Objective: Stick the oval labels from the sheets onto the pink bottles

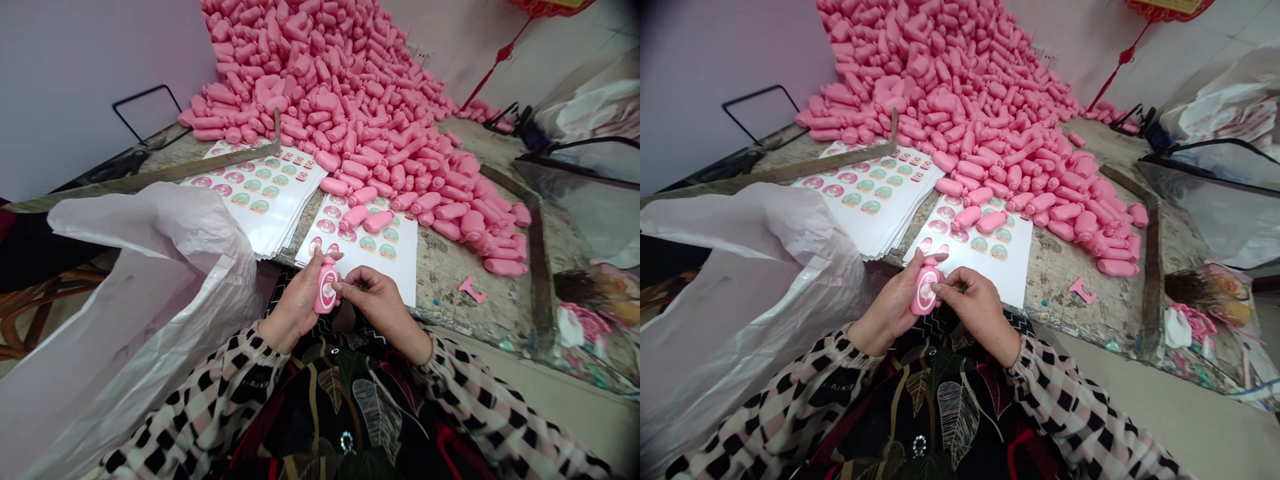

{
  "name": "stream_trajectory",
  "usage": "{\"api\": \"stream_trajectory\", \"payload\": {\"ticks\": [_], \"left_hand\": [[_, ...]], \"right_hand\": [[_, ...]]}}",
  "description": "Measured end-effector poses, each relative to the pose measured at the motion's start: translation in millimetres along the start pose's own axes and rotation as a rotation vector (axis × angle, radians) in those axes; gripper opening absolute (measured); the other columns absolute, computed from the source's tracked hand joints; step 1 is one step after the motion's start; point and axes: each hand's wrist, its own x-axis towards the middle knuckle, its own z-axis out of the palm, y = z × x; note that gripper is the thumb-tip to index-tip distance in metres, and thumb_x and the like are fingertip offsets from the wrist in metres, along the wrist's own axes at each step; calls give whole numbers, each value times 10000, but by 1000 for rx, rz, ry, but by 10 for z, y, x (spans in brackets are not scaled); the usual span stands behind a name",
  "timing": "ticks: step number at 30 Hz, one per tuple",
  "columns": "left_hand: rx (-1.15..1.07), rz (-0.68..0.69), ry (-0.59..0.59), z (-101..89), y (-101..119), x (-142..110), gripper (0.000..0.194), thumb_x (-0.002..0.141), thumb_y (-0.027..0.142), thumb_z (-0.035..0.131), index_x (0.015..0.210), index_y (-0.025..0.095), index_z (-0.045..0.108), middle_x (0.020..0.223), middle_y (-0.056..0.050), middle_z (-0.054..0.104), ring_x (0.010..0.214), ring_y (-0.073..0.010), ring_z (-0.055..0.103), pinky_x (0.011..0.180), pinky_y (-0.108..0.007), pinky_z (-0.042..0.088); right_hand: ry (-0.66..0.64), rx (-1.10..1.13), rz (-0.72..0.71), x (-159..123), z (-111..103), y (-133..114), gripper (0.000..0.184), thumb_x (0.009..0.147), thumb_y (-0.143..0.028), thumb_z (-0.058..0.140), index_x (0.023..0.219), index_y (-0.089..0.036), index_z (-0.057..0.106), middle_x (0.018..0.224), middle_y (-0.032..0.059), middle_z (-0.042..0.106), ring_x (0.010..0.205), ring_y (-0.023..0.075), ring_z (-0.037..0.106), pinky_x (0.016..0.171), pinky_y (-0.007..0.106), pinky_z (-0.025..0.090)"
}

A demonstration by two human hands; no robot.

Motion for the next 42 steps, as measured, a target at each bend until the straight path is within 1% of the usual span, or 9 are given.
{"api": "stream_trajectory", "payload": {"ticks": [4,6,12,14,21,27,32,37,42], "left_hand": [[34,43,20,-4,-1,-28,635,751,640,450,1153,164,572,660,16,467,494,-56,453,463,-181,422],[58,37,30,6,19,-45,638,756,639,442,1171,169,560,659,17,463,487,-59,460,461,-187,426],[199,23,88,75,23,-79,657,778,640,395,1308,252,397,707,-9,551,447,-107,523,411,-232,436],[218,42,97,92,-3,-94,670,782,650,366,1341,283,329,725,-12,564,451,-119,535,417,-247,444],[284,18,-162,121,-42,-171,666,814,532,455,1371,255,215,679,6,552,524,-121,560,509,-249,469],[379,12,-290,155,-83,-205,567,850,429,454,1354,241,273,730,0,528,587,-115,549,546,-249,458],[584,-35,-426,189,-151,-264,661,866,354,447,1426,265,108,786,-24,577,672,-138,565,685,-322,460],[668,-34,-469,142,-241,-201,662,804,227,522,1397,296,235,846,-11,580,728,-131,552,732,-307,434],[710,-30,-401,82,-270,-96,530,805,254,505,1322,235,393,845,-20,587,713,-129,537,723,-297,426]], "right_hand": [[112,-477,-164,-54,-78,-64,269,737,-497,597,745,-230,621,767,29,613,714,169,532,643,284,361],[151,-497,-157,-52,-96,-74,291,700,-513,628,753,-226,624,776,36,606,732,177,529,647,286,359],[-155,396,207,30,17,-29,343,639,-460,695,820,-199,565,617,-26,593,549,126,533,577,269,424],[-200,539,282,36,43,-29,321,618,-407,725,775,-175,568,590,-33,582,507,99,512,551,244,412],[-191,658,238,23,-66,-55,266,707,-421,648,749,-176,553,529,-34,573,410,107,502,452,238,383],[-196,621,224,-76,-175,-58,273,758,-451,587,764,-181,550,531,-22,585,425,125,532,461,250,410],[-142,490,239,-282,-351,65,253,713,-419,649,789,-183,598,608,-6,629,517,132,557,573,280,448],[244,225,267,-628,-859,320,286,645,-395,713,838,-198,635,823,25,666,731,163,579,729,298,447],[334,-374,403,-1196,-1393,647,353,632,-507,654,813,-204,666,758,47,680,722,232,599,667,319,448]]}}
